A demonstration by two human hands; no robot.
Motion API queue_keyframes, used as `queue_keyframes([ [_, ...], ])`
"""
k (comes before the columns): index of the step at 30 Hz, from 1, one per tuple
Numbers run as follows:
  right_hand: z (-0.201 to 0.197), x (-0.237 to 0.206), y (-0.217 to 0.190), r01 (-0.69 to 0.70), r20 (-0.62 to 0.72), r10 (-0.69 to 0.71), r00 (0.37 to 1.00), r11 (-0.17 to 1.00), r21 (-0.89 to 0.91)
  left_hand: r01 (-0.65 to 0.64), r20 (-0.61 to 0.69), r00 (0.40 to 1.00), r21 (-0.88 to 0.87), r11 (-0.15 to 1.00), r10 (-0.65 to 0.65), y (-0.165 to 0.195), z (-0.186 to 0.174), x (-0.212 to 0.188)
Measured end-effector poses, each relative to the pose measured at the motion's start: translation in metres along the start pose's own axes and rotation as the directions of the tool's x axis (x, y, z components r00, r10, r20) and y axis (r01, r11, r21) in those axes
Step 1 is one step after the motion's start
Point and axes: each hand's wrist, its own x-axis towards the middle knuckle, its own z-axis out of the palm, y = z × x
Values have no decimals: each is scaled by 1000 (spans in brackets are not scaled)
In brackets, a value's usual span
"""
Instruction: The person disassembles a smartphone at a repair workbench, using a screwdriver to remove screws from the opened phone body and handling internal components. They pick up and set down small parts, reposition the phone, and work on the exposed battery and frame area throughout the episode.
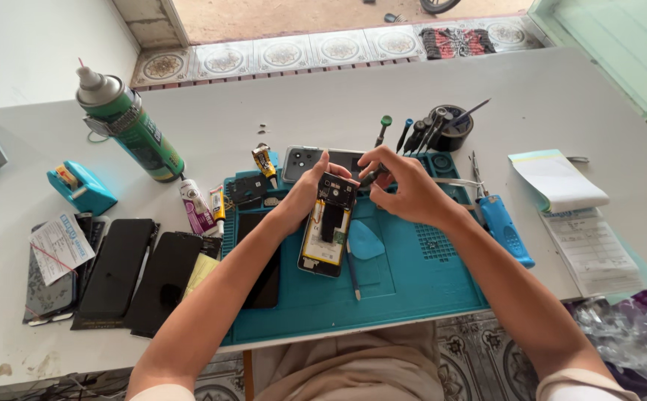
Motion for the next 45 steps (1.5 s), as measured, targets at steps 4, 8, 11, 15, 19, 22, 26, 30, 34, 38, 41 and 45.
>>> queue_keyframes([
  [4,1,1,2,-73,-53,68,996,993,-95,-2,-7,1000,-4,1000,2,2,0,0],
  [8,2,0,3,-144,-145,121,982,977,-160,0,2,1000,11,1000,0,3,0,-2],
  [11,1,2,7,-154,-188,106,976,952,-265,15,-2,1000,-23,1000,-15,3,1,-2],
  [15,0,3,9,-73,-142,39,989,967,-242,-16,11,1000,-8,1000,16,5,-1,0],
  [19,2,-1,6,-30,-18,28,999,995,-94,-1,-1,1000,9,1000,1,1,1,-2],
  [22,-2,2,6,-19,47,19,999,1000,-12,-21,1,1000,-2,1000,21,2,0,0],
  [26,-2,2,5,-26,18,28,999,995,-94,-14,5,1000,6,1000,14,2,0,-1],
  [30,2,4,1,-227,-73,215,974,931,-285,6,-3,1000,8,1000,-6,1,-1,-2],
  [34,0,4,-1,-116,-108,89,990,954,-277,-14,-13,1000,12,1000,14,-1,-2,1],
  [38,-2,2,1,87,-48,-93,995,991,-106,-38,27,999,-3,999,38,-2,-2,1],
  [41,3,1,3,-28,-53,26,998,998,-48,0,9,1000,-8,1000,0,-1,-2,1],
  [45,4,2,3,-131,-104,111,988,969,-212,-15,13,1000,-1,1000,15,0,-2,0],
])
